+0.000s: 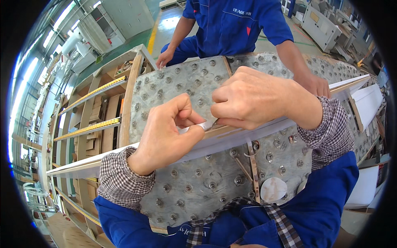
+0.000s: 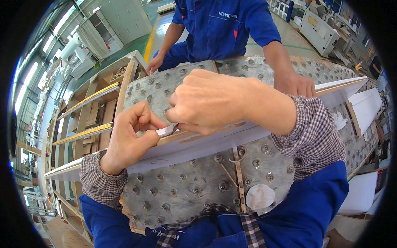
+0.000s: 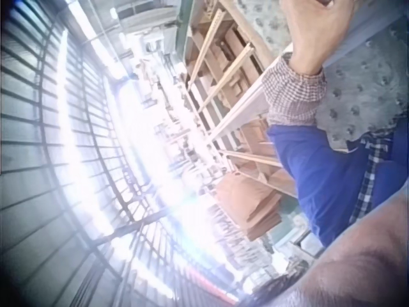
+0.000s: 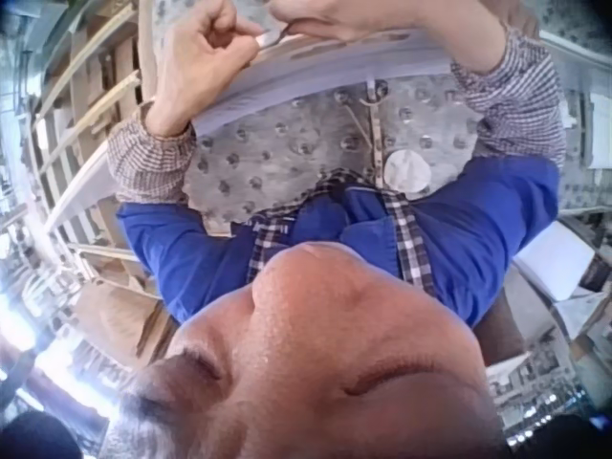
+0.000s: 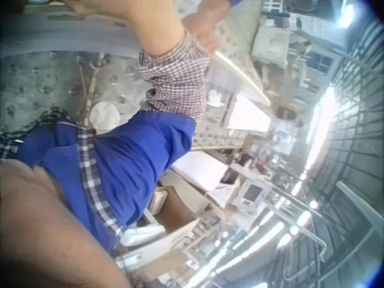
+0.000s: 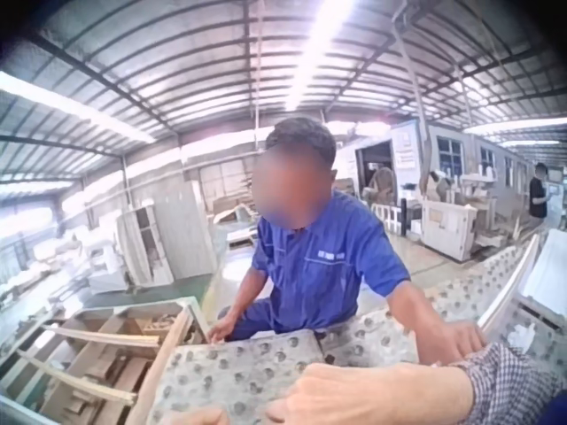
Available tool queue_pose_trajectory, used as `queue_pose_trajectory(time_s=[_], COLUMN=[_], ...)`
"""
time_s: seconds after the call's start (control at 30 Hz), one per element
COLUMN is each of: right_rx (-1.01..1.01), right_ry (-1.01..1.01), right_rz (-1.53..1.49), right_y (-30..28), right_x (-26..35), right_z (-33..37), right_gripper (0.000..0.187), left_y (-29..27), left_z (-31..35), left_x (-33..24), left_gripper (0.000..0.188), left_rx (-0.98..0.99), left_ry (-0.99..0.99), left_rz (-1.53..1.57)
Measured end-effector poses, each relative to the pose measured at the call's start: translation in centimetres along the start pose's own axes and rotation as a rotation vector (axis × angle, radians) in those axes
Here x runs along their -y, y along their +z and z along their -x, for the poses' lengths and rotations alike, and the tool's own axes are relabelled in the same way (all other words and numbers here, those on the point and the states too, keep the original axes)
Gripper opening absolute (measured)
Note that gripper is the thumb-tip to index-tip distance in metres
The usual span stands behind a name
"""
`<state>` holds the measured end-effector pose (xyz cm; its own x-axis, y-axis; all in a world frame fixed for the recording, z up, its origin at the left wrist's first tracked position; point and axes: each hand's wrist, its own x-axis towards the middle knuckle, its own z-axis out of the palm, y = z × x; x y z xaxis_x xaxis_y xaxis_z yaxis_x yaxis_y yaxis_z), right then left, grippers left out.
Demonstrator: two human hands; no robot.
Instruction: The person aligns and secures a long white panel onto a wooden frame using tape and a small wooden stick. They then sand the surface of the panel with a sanding pad while another worker assists nearby.
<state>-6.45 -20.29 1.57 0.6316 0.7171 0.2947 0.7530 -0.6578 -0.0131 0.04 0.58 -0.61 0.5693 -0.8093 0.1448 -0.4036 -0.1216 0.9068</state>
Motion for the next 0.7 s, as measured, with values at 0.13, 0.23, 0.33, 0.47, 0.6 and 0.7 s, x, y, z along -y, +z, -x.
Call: queue_pose_trajectory(time_s=[0.13, 0.23, 0.33, 0.47, 0.6, 0.7], right_rx=[0.033, 0.043, 0.065, 0.097, 0.062, 0.002], right_ry=[0.005, -0.002, 0.010, 0.038, 0.038, 0.044], right_rz=[-0.007, 0.100, 0.138, 0.139, 0.153, 0.136], right_y=[-0.3, -0.2, -0.5, -0.9, -0.7, -0.2], right_x=[0.4, 0.7, 1.4, 1.8, 1.6, 1.4], right_z=[-0.2, 0.1, 0.0, -0.1, 0.1, 0.5], right_gripper=[0.022, 0.022, 0.017, 0.014, 0.013, 0.013], left_y=[-0.1, -0.2, -0.2, -0.2, -0.3, -0.2], left_z=[0.1, -0.1, -0.1, 0.0, -0.1, 0.1], left_x=[0.2, -0.1, -0.2, -0.2, -0.1, 0.1], left_gripper=[0.028, 0.025, 0.024, 0.024, 0.024, 0.024], left_rx=[-0.005, 0.033, 0.053, 0.046, 0.049, 0.043], left_ry=[-0.006, -0.043, -0.061, -0.018, -0.001, -0.004], left_rz=[0.012, -0.017, -0.024, -0.057, -0.091, -0.068])
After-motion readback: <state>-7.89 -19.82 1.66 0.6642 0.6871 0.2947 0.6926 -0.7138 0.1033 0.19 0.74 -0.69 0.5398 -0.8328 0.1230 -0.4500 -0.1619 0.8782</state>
